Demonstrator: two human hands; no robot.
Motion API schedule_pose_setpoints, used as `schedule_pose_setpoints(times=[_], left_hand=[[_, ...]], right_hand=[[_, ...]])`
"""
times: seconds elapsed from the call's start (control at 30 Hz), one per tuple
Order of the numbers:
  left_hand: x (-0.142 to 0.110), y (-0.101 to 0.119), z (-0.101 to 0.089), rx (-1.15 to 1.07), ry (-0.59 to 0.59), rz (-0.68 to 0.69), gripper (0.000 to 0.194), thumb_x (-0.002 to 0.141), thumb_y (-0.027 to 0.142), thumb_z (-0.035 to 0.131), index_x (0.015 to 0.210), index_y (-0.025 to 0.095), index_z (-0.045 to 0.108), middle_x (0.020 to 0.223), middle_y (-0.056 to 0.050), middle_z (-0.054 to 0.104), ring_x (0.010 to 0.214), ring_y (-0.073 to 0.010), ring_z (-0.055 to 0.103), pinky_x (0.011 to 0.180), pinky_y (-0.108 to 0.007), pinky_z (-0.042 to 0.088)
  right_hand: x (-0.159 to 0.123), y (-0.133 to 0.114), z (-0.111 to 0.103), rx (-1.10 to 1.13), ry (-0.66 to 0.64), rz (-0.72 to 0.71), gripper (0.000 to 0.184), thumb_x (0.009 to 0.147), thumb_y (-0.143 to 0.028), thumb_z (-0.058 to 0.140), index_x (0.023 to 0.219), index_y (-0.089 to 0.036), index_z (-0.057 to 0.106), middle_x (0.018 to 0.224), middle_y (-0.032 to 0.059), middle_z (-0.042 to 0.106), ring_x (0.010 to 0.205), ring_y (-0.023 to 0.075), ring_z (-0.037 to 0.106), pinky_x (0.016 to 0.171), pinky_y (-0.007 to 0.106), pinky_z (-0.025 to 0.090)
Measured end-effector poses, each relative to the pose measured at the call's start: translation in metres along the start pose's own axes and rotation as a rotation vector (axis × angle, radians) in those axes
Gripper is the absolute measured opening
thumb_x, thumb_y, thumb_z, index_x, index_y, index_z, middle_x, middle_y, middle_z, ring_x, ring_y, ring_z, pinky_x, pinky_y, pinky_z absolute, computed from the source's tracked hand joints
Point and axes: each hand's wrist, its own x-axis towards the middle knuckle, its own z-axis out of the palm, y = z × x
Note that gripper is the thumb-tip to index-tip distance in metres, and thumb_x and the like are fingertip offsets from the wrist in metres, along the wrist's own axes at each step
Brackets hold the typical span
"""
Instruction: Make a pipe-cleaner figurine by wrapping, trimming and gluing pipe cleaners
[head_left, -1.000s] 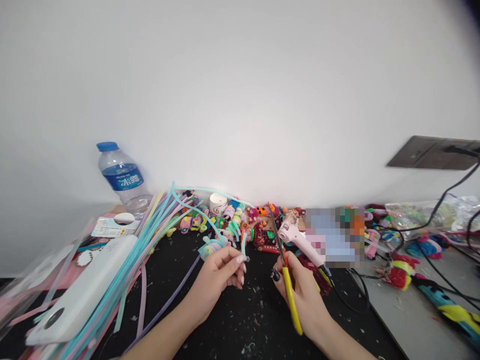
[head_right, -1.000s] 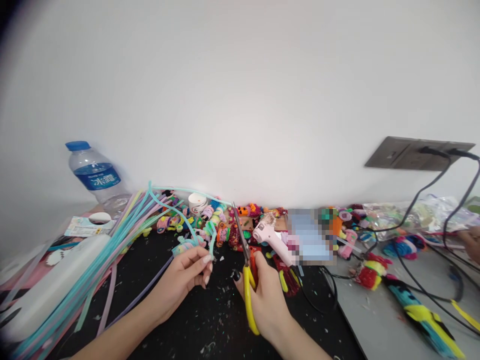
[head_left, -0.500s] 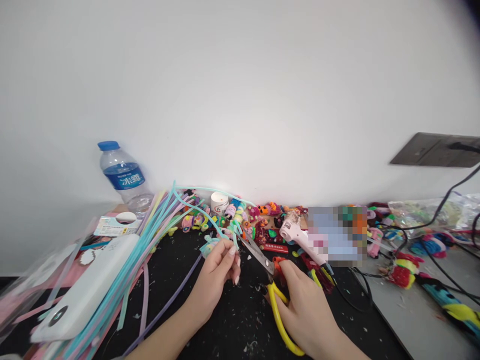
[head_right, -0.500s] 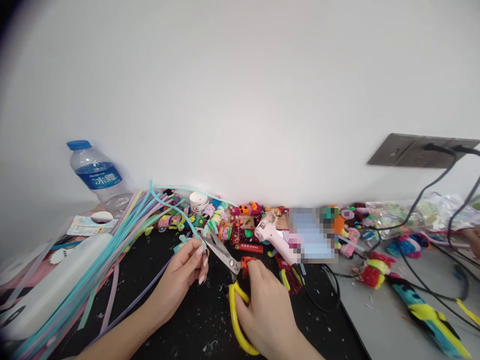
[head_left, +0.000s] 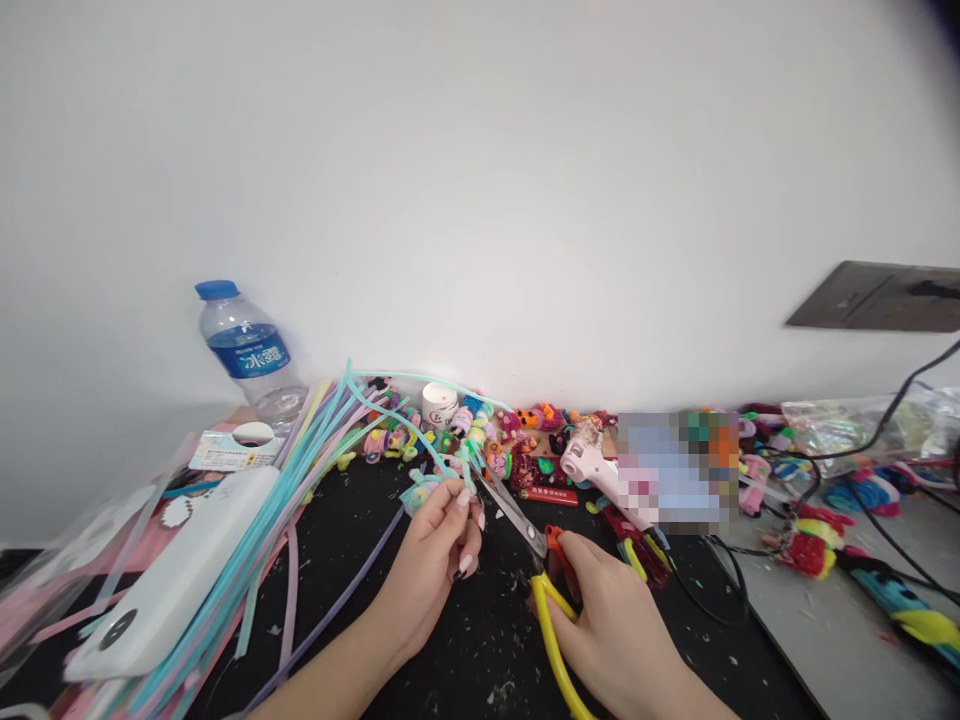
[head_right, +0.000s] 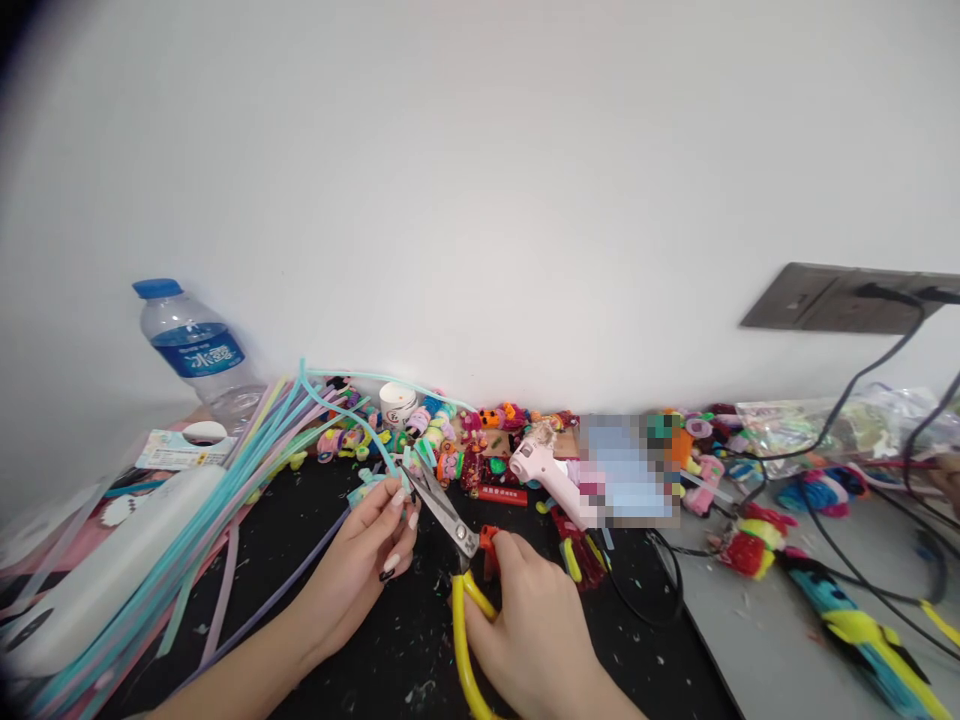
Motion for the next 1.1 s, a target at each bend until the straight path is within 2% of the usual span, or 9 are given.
schedule_pose_setpoints(times=[0.13,0.27,0.67,0.83,1.1], left_hand=[[-0.002,0.004,0.005,-0.156,0.016,-0.044,0.014,0.089,0.030,0.049,0.084,0.018,0.043,0.071,0.006,0.044,0.043,0.0000,0.026,0.042,-0.015,0.022],[-0.004,0.003,0.005,-0.214,-0.011,-0.050,0.013,0.089,0.030,0.049,0.085,0.020,0.041,0.065,0.008,0.041,0.042,-0.0005,0.026,0.042,-0.014,0.022],[-0.008,-0.004,0.006,-0.081,-0.090,-0.062,0.020,0.091,0.037,0.044,0.082,0.020,0.040,0.060,0.009,0.034,0.041,-0.0009,0.024,0.042,-0.015,0.024],[-0.008,-0.005,0.006,-0.041,-0.097,-0.053,0.017,0.092,0.035,0.041,0.085,0.020,0.044,0.061,0.009,0.034,0.042,-0.0013,0.023,0.043,-0.016,0.024],[-0.010,-0.006,0.007,-0.046,-0.132,-0.091,0.018,0.092,0.032,0.041,0.079,0.019,0.042,0.060,0.008,0.033,0.043,-0.0027,0.022,0.044,-0.018,0.023]], right_hand=[[0.000,-0.002,-0.001,0.011,-0.005,0.012,0.009,0.075,-0.028,0.051,0.077,-0.019,0.049,0.075,0.0029,0.058,0.063,0.0179,0.053,0.055,0.026,0.031],[0.000,-0.003,0.000,0.007,-0.021,0.013,0.010,0.076,-0.029,0.051,0.077,-0.019,0.048,0.075,0.0023,0.057,0.064,0.0183,0.053,0.056,0.026,0.029],[-0.003,-0.001,0.003,0.010,-0.020,-0.040,0.009,0.075,-0.026,0.051,0.074,-0.020,0.044,0.072,0.0012,0.056,0.062,0.0170,0.050,0.055,0.025,0.026],[-0.002,-0.001,0.003,0.016,-0.028,-0.050,0.009,0.074,-0.027,0.051,0.074,-0.020,0.045,0.072,0.0012,0.055,0.061,0.0169,0.049,0.053,0.025,0.025],[-0.003,-0.004,0.003,0.000,-0.046,-0.043,0.007,0.072,-0.024,0.049,0.075,-0.020,0.044,0.073,0.0020,0.055,0.060,0.0172,0.050,0.053,0.025,0.027]])
